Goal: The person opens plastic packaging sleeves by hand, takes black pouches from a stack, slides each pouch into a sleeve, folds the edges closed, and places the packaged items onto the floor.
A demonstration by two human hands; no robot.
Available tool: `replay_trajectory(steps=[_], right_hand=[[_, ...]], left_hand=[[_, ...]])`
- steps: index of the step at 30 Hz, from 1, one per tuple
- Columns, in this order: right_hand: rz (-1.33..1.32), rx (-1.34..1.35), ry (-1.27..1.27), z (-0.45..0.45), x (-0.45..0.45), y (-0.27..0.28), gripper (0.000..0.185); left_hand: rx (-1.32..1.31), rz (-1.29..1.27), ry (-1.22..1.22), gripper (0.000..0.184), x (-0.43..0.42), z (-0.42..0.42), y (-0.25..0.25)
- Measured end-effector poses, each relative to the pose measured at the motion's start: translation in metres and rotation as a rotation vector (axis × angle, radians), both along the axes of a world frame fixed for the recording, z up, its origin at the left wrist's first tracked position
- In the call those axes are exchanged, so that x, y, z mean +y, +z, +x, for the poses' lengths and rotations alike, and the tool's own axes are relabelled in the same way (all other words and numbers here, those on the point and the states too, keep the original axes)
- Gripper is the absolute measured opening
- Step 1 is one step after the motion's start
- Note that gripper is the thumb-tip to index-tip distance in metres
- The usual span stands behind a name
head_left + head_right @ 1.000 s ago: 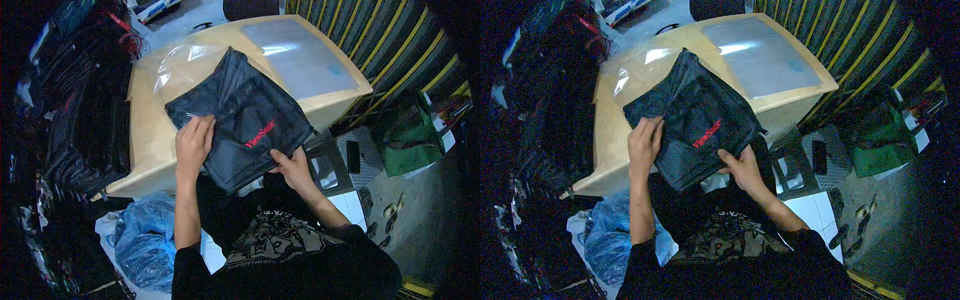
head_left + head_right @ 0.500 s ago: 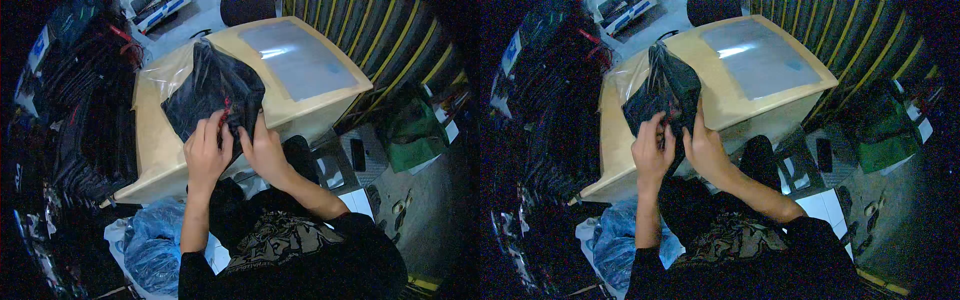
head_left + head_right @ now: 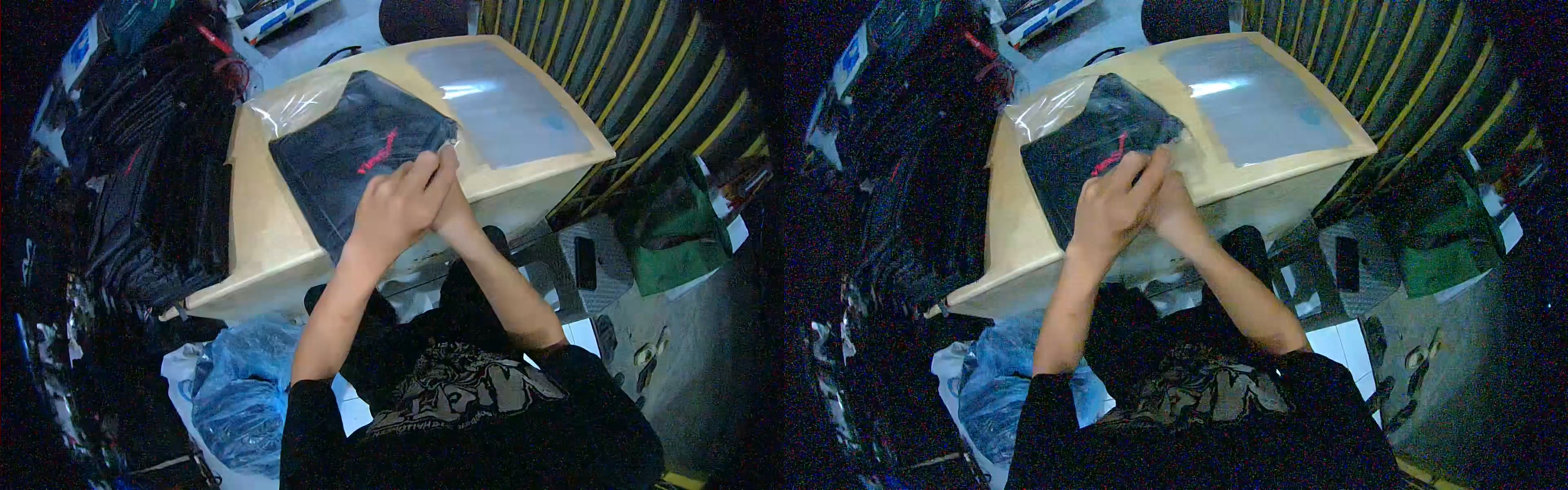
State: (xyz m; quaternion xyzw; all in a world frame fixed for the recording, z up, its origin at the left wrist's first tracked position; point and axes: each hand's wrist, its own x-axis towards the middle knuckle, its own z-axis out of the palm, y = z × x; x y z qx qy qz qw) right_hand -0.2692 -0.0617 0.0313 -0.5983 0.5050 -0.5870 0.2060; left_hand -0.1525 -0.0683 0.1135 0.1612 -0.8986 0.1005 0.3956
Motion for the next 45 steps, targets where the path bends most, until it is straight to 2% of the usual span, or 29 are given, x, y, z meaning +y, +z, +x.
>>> replay_trajectory(steps=[1, 2, 3, 4, 5, 9, 12, 13, 14, 15, 16, 18, 20, 22, 23, 24, 25, 27, 28, 29, 30, 32, 38, 41, 42, 44, 45], right_hand=[[-0.042, -0.19, 0.048, -0.001, -0.013, -0.002, 0.024], [0.237, -0.52, 0.277, -0.01, -0.02, -0.003, 0.027], [0.54, -0.864, 0.388, -0.016, -0.025, 0.004, 0.03], [0.732, -0.834, 0.291, -0.016, -0.027, 0.026, 0.032], [0.525, -1.023, 0.382, -0.01, -0.042, 0.018, 0.032], [0.419, -1.217, 0.426, -0.001, -0.064, -0.006, 0.036], [0.477, -1.182, 0.527, 0.002, -0.053, -0.037, 0.033], [0.272, -0.717, 0.507, 0.002, -0.028, -0.045, 0.031], [0.494, -0.771, 0.569, 0.004, 0.006, -0.031, 0.03], [0.721, -0.815, 0.615, 0.006, 0.04, -0.016, 0.029], [0.81, -0.192, 0.827, -0.003, 0.066, 0.012, 0.034], [0.748, 0.36, 1.41, -0.013, 0.076, 0.052, 0.047], [0.753, 0.274, 1.369, -0.022, 0.044, 0.083, 0.048], [0.536, 0.123, 1.021, -0.024, -0.027, 0.128, 0.044], [0.264, 0.3, 0.627, -0.022, -0.075, 0.131, 0.043], [-0.013, 0.627, 0.21, -0.023, -0.138, 0.117, 0.048], [0.026, 0.655, 0.134, -0.026, -0.18, 0.11, 0.053], [0.133, 0.817, -0.117, -0.036, -0.281, 0.042, 0.059], [0.425, 0.921, -0.132, -0.034, -0.267, 0.048, 0.064], [0.527, 0.947, -0.134, -0.041, -0.283, 0.017, 0.068], [0.619, 0.839, -0.106, -0.04, -0.28, 0.008, 0.07], [0.543, 0.862, -0.161, -0.042, -0.273, -0.001, 0.07], [0.567, 0.83, -0.133, -0.047, -0.28, -0.01, 0.074], [0.37, 0.679, -0.133, -0.056, -0.276, -0.016, 0.073], [0.305, 0.755, -0.14, -0.054, -0.251, 0.0, 0.07], [0.177, 0.839, 0.024, -0.053, -0.187, 0.021, 0.067], [0.262, 0.93, 0.042, -0.049, -0.158, 0.023, 0.065]], left_hand=[[-0.013, 0.005, 0.007, 0.038, 0.004, 0.003, 0.002], [-0.027, 0.01, 0.013, 0.04, 0.008, 0.005, 0.003], [-0.069, -0.078, 0.023, 0.039, 0.015, 0.006, 0.003], [-0.115, -0.11, 0.036, 0.038, 0.026, 0.006, -0.001], [-0.161, -0.143, 0.044, 0.038, 0.039, 0.005, -0.005], [-0.313, -0.126, 0.077, 0.036, 0.047, 0.007, -0.025], [-0.164, 0.166, 0.025, 0.035, 0.047, 0.022, -0.035], [-0.133, 0.248, 0.009, 0.036, 0.053, 0.031, -0.027], [0.043, 0.249, -0.032, 0.036, 0.054, 0.038, -0.025], [0.051, 0.294, 0.012, 0.031, 0.047, 0.05, -0.012], [0.061, 0.341, 0.056, 0.027, 0.039, 0.064, -0.001], [0.331, 0.397, 0.214, 0.022, -0.009, 0.068, 0.012], [0.278, 0.475, 0.372, 0.023, -0.076, 0.073, 0.024], [0.187, 0.381, 0.549, 0.036, -0.165, 0.072, 0.005], [0.13, 0.382, 0.669, 0.042, -0.195, 0.061, -0.004], [0.068, 0.384, 0.79, 0.048, -0.219, 0.052, -0.012], [0.005, 0.383, 0.911, 0.055, -0.236, 0.046, -0.022], [-0.156, 0.579, 0.948, 0.061, -0.256, 0.04, -0.052], [-0.235, 0.679, 0.963, 0.065, -0.262, 0.037, -0.063], [-0.188, 0.695, 0.95, 0.064, -0.261, 0.038, -0.074], [-0.141, 0.708, 0.939, 0.064, -0.259, 0.039, -0.083], [-0.165, 0.751, 0.95, 0.063, -0.252, 0.035, -0.078], [-0.165, 0.737, 0.953, 0.064, -0.257, 0.037, -0.086], [-0.098, 0.683, 0.851, 0.062, -0.258, 0.041, -0.091], [-0.028, 0.568, 0.84, 0.063, -0.252, 0.044, -0.096], [0.139, 0.49, 0.785, 0.061, -0.227, 0.05, -0.085], [-0.005, 0.571, 0.821, 0.06, -0.211, 0.052, -0.083]])
